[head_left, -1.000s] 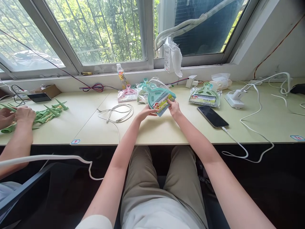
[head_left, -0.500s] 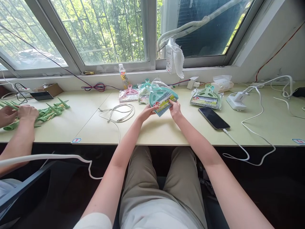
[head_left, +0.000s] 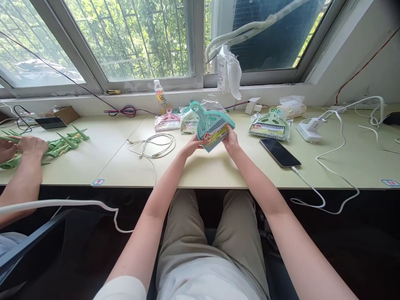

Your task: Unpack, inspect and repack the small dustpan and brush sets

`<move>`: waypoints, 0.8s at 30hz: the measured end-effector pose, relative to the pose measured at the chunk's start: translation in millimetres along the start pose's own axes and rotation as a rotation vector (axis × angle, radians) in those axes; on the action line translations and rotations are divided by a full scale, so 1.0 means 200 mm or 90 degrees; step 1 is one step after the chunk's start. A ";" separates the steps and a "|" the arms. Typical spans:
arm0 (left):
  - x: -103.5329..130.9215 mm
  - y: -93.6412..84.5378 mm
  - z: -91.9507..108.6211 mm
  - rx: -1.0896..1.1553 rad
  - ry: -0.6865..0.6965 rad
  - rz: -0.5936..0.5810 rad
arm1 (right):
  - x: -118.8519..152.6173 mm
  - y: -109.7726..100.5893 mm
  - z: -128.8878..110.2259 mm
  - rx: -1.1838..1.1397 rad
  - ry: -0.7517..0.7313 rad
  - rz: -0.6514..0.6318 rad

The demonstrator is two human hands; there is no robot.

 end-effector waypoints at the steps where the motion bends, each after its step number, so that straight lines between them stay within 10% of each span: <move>1: 0.00 0.00 0.00 0.004 0.004 0.001 | 0.00 0.01 0.00 0.005 -0.007 -0.019; 10: 0.00 -0.10 0.05 0.079 0.020 0.060 | 0.09 0.13 -0.02 0.109 -0.014 -0.295; 14: 0.04 -0.05 0.08 0.060 0.029 0.019 | 0.09 0.13 -0.04 0.110 -0.062 -0.261; 19: 0.10 0.16 0.03 0.045 -0.084 -0.276 | 0.11 0.11 -0.08 0.054 -0.119 -0.188; 24: 0.00 0.09 0.03 0.105 -0.011 -0.111 | 0.15 0.11 -0.10 0.025 -0.107 -0.159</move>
Point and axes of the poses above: each hand's wrist, its own x-axis away from the middle knuckle, its own y-axis out of the palm, z = x × y, the point moved 6 cm from there along -x, towards the middle knuckle, and after that the axes turned 2 degrees about -x, right-handed, at the moved point
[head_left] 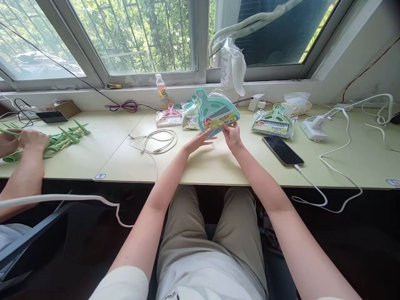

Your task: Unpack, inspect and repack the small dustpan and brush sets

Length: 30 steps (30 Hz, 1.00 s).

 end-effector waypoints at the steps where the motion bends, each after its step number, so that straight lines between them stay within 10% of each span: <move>1: -0.01 -0.04 0.01 0.019 0.029 0.050 | 0.00 0.00 0.01 -0.001 0.009 0.001; 7: 0.01 -0.13 0.04 0.042 0.037 0.198 | -0.01 0.02 0.04 0.001 0.089 -0.040; 20: 0.02 -0.12 0.05 -0.017 0.072 0.185 | 0.00 0.02 0.06 0.004 0.095 -0.036; 30: 0.02 0.05 0.01 -0.017 0.022 0.036 | 0.00 -0.01 0.01 0.000 0.005 -0.013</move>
Point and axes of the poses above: each hand's wrist, its own x-axis away from the middle knuckle, its own y-axis out of the palm, z = x × y, the point moved 6 cm from there along -x, towards the middle knuckle, and after that the axes turned 2 degrees about -x, right-handed, at the moved point
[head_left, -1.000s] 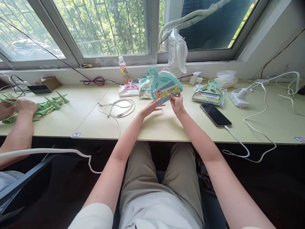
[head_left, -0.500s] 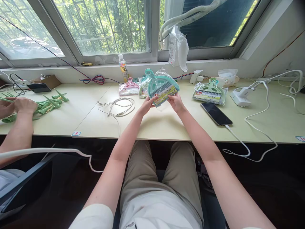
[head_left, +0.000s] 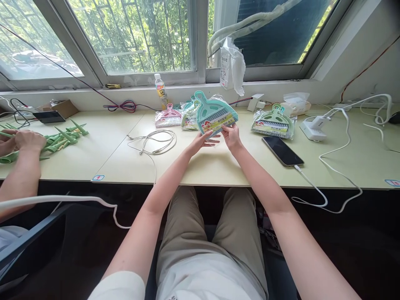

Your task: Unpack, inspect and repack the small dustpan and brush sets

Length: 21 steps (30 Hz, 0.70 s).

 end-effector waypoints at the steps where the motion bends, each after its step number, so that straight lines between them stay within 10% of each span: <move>1: -0.01 -0.01 0.00 0.007 0.004 0.014 | 0.00 0.00 0.00 -0.002 0.002 -0.003; 21: -0.02 -0.15 0.00 0.005 0.012 0.141 | -0.07 -0.05 0.09 0.040 0.138 -0.001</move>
Point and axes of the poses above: each hand's wrist, its own x-axis away from the middle knuckle, its own y-axis out of the palm, z = x × y, the point moved 6 cm from there along -x, towards the middle knuckle, and after that the axes turned 2 degrees about -x, right-handed, at the moved point
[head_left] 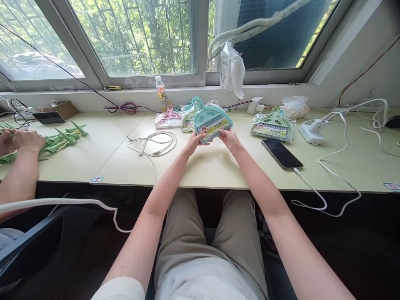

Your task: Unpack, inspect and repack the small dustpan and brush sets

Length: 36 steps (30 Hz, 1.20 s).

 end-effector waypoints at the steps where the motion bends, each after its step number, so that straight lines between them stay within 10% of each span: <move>1: -0.01 -0.02 0.00 0.008 -0.005 0.014 | -0.01 -0.01 0.00 0.017 0.024 -0.004; 5: -0.05 -0.11 -0.01 0.066 -0.009 0.075 | -0.03 -0.08 -0.05 0.159 0.015 0.043; 8: -0.08 -0.20 -0.03 0.094 -0.020 0.151 | 0.00 -0.11 -0.20 0.318 -0.204 0.106; 13: -0.07 -0.29 -0.02 0.134 -0.057 0.196 | 0.07 -0.01 -0.27 0.586 -0.431 -0.029; 25: -0.02 -0.23 -0.02 0.197 -0.130 0.130 | 0.02 -0.05 -0.31 0.670 -0.464 0.032; 36: 0.01 -0.11 -0.02 -0.016 -0.162 -0.099 | -0.04 -0.12 -0.27 0.568 -0.389 0.036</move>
Point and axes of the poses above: each hand's wrist, its own x-axis away from the middle knuckle, its own y-axis out of the palm, z = x × y, the point moved 6 cm from there along -x, towards the middle knuckle, and after that the axes turned 2 degrees about -x, right-handed, at the moved point
